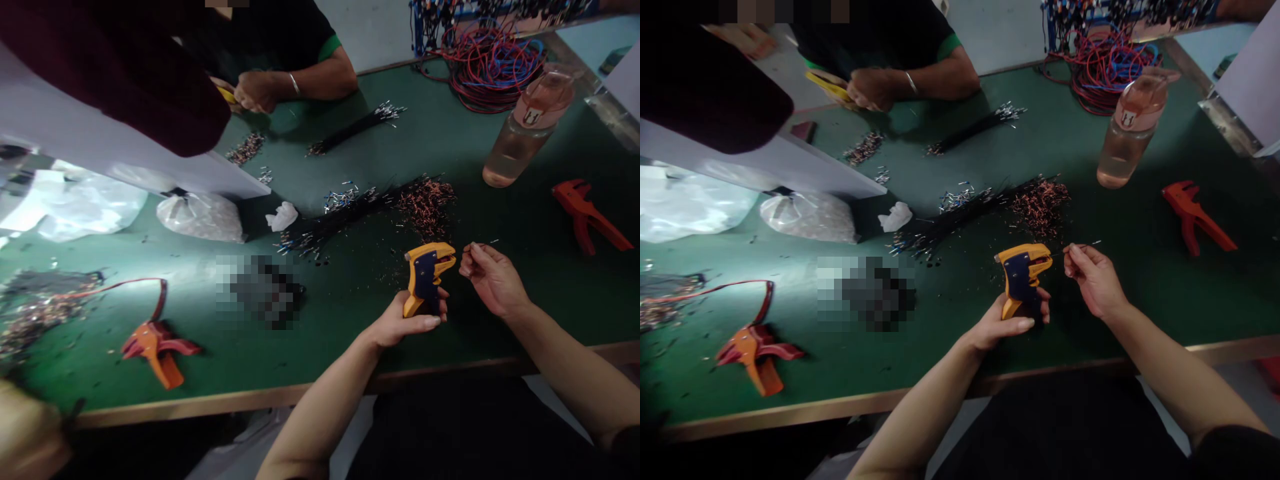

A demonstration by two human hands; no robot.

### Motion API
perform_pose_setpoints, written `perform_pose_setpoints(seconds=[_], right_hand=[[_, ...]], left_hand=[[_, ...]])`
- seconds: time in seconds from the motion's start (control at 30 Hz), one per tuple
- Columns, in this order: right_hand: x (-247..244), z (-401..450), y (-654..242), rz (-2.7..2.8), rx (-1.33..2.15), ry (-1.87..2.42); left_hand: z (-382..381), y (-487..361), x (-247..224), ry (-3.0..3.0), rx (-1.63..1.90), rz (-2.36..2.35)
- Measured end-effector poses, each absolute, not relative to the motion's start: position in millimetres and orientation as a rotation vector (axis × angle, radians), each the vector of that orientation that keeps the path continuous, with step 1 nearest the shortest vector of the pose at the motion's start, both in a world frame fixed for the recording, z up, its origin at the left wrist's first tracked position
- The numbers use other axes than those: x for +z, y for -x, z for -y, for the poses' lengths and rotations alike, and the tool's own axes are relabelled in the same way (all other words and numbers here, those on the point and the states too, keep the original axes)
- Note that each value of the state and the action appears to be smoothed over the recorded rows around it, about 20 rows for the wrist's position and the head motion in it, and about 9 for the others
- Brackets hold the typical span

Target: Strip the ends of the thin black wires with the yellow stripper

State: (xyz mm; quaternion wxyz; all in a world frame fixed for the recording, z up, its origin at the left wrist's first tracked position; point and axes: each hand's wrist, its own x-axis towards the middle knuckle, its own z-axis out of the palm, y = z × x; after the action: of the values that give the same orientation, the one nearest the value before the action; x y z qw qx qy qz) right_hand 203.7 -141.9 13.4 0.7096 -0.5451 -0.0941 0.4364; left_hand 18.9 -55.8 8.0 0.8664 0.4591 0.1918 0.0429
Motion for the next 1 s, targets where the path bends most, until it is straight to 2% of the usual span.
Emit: perform_pose_setpoints(seconds=[0.63,0.83,1.0], right_hand=[[13,142,-203,0.254,0.959,1.238],[11,141,-199,0.266,0.846,1.266],[11,142,-198,0.344,0.694,1.333]], left_hand=[[61,-23,17,-1.104,0.132,-0.575],[66,-27,11,-1.077,0.242,-0.697],[63,-28,3,-0.871,0.326,-0.569]])
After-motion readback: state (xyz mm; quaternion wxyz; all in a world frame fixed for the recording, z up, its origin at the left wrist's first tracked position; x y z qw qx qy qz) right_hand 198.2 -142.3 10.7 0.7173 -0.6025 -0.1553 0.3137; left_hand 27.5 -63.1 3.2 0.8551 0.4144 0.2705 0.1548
